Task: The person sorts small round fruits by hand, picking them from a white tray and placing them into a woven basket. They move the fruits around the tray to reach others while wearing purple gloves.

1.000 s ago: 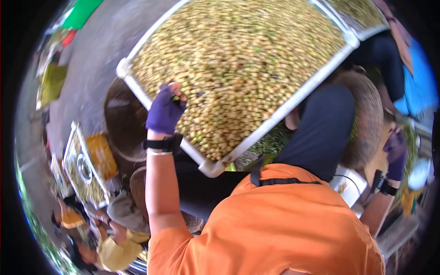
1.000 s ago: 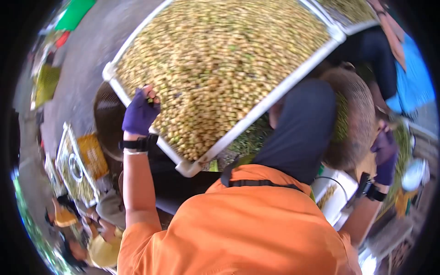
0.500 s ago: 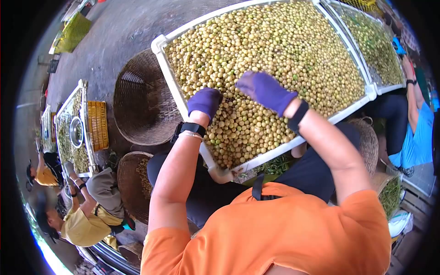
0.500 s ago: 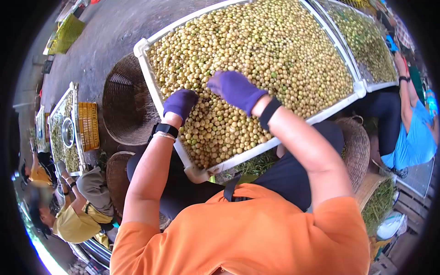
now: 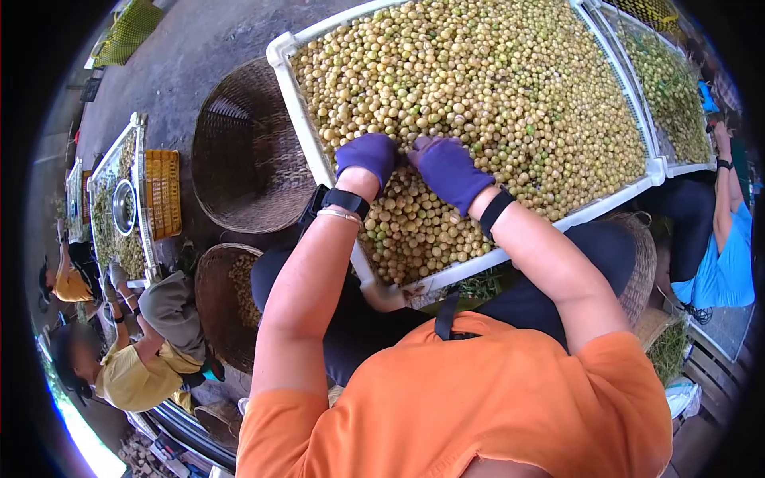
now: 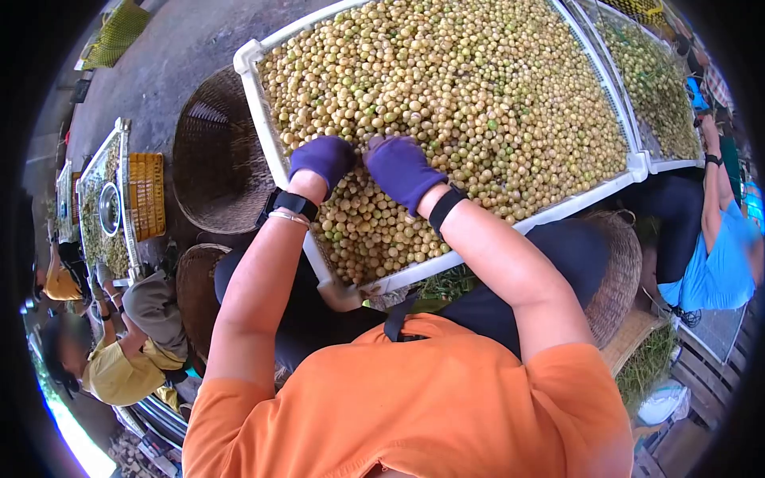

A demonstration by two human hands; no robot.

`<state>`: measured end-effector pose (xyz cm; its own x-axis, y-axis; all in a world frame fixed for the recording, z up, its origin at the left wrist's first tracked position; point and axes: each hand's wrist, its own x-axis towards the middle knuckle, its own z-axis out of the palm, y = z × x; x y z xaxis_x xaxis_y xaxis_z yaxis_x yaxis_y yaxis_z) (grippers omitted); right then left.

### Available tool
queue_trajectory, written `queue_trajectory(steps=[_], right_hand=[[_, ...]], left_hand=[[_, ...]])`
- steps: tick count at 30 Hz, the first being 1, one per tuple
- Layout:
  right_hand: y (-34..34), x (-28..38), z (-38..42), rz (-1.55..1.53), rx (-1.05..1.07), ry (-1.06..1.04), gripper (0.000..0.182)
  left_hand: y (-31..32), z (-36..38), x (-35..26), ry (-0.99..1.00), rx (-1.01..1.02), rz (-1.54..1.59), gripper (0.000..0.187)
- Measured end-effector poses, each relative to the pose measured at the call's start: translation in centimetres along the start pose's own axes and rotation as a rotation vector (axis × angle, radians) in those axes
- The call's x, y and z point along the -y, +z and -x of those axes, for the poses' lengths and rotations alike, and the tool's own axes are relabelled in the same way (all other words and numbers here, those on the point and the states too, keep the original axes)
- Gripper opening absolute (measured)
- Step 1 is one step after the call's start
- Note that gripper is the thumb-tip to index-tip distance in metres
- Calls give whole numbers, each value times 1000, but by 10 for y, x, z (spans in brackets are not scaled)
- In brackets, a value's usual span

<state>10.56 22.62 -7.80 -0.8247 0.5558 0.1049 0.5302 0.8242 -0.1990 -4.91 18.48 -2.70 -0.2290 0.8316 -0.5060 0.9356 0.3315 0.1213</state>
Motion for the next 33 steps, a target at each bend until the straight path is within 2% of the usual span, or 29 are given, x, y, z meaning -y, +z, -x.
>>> queue_trajectory(steps=[5, 8, 9, 10, 12, 13, 16, 17, 20, 21, 23, 24, 26, 27, 29, 30, 31, 32, 33], right_hand=[[-9, 4, 2, 102, 105, -38, 13], [-14, 5, 4, 68, 162, 6, 11], [-13, 4, 6, 21, 175, 29, 11], [-13, 2, 8, -26, 188, 52, 10], [-15, -3, 16, -132, 176, 27, 11], [-18, -5, 19, -183, 171, 14, 12], [-41, -16, 27, -524, 301, 77, 19], [-79, -14, 21, -623, 492, 195, 25], [-99, -37, 24, -1008, 408, 579, 25], [-100, -50, 27, -1123, 304, 599, 28], [-89, -72, 27, -1409, 73, 699, 32], [-85, -76, 24, -1483, 26, 775, 32], [-72, -84, 22, -1393, 23, 726, 29], [-67, -82, 21, -1118, 37, 596, 28], [-58, -79, 20, -567, 56, 338, 26], [-56, -77, 21, -531, 92, 287, 26], [-55, -73, 24, -496, 126, 235, 25], [-54, -70, 26, -460, 161, 184, 24], [-68, -68, 23, -619, 264, 302, 25]], left_hand=[[1, 2, 2, 24, 22, 18, 37], [-7, -1, 7, -102, -74, 274, 35], [-5, -3, 13, -70, -141, 575, 33], [-7, -3, 13, -123, -151, 967, 22], [-4, -5, 27, 120, 212, 2009, 16], [-4, 0, 26, 58, 286, 2227, 10], [-6, -4, 15, 53, 345, 2327, 11], [-5, -5, 5, 82, 235, 2234, 13], [-3, -12, -14, 15, -3, 1244, 19], [18, -19, -15, 256, -289, 977, 25], [19, -15, -22, 219, -210, 589, 24], [9, -11, -26, 193, -159, 349, 24], [10, -21, -19, 204, 31, 226, 28], [10, -22, -16, 211, 131, 161, 30], [11, -22, -4, 282, 47, 187, 26], [8, -20, 1, 318, 4, 202, 24], [4, -18, 9, 192, -13, 458, 25], [-1, -19, 15, 86, -25, 569, 26], [-4, -18, 24, 113, -161, 603, 28]])
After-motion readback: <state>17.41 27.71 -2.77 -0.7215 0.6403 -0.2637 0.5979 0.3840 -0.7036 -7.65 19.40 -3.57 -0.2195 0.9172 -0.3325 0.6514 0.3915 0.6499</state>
